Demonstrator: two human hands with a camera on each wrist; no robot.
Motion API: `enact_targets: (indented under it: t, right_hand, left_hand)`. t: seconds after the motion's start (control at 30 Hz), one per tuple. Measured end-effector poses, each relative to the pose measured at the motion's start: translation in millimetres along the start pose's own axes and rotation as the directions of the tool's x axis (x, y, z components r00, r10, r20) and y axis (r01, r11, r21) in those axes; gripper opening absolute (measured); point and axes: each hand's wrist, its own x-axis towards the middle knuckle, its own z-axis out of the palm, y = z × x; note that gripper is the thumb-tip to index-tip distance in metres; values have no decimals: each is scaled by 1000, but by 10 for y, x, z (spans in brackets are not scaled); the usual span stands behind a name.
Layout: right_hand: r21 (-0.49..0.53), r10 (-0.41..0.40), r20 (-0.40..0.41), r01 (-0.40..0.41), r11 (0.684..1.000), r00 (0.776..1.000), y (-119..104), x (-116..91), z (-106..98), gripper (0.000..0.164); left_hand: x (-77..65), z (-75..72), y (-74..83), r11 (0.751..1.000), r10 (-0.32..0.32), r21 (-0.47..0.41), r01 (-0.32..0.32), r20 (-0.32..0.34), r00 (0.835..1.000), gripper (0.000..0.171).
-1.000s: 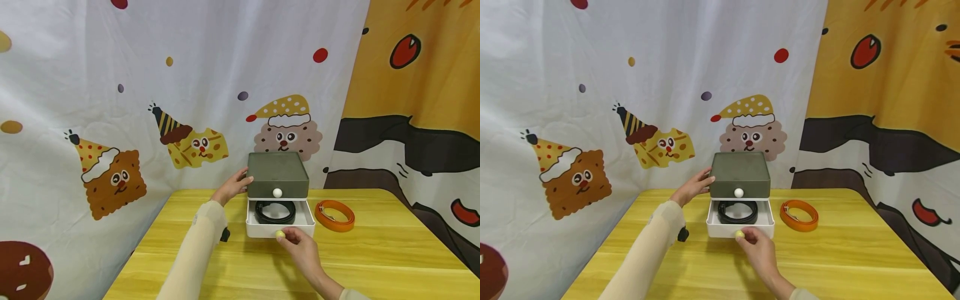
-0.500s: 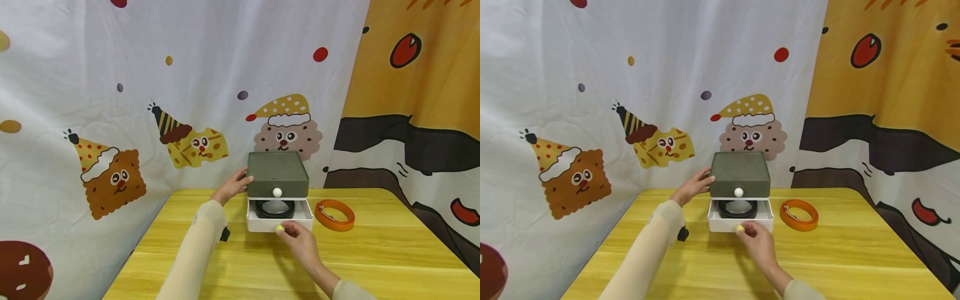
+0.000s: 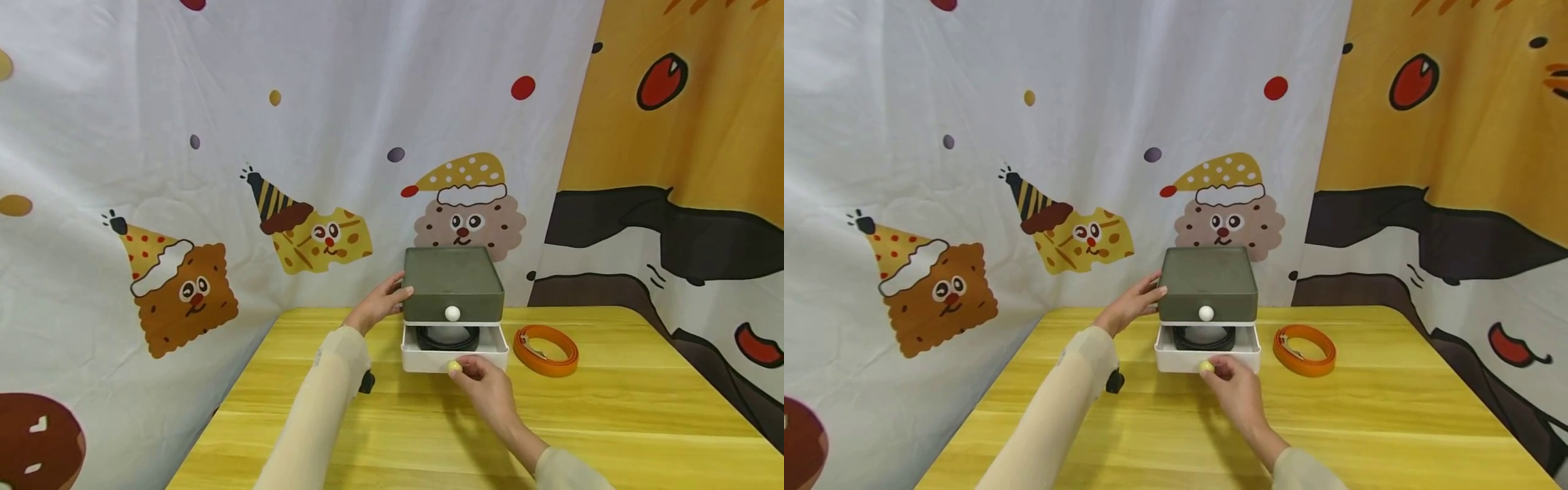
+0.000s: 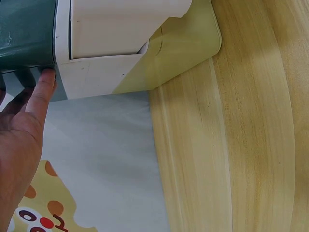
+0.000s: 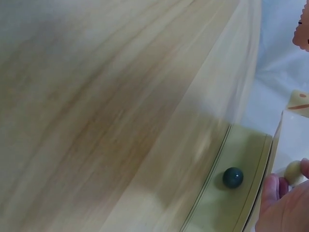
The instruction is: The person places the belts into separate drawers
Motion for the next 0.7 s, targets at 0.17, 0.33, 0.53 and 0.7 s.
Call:
enact_targets:
  t: [0.17, 0.33, 0.53, 0.7]
  right_hand:
    - [-12, -10, -1, 10, 1000, 1000, 4, 36, 11, 18]
    - [-12, -10, 6, 10, 1000, 1000, 16, 76, 26, 18]
    - [7, -5, 7, 5, 1000, 1000, 40, 140, 43, 18]
    - [11, -1, -4, 1, 1000, 1000, 49, 192, 56, 18]
  left_hand:
    - [-3, -7, 0, 1000, -4, 14, 4, -8, 1000, 72]
    - [3, -9, -10, 1000, -3, 12, 3, -15, 1000, 72]
    - [-10, -3, -11, 1000, -11, 27, 11, -13, 1000, 73]
    - [-10, -5, -7, 1000, -3, 18, 3, -7, 1000, 72]
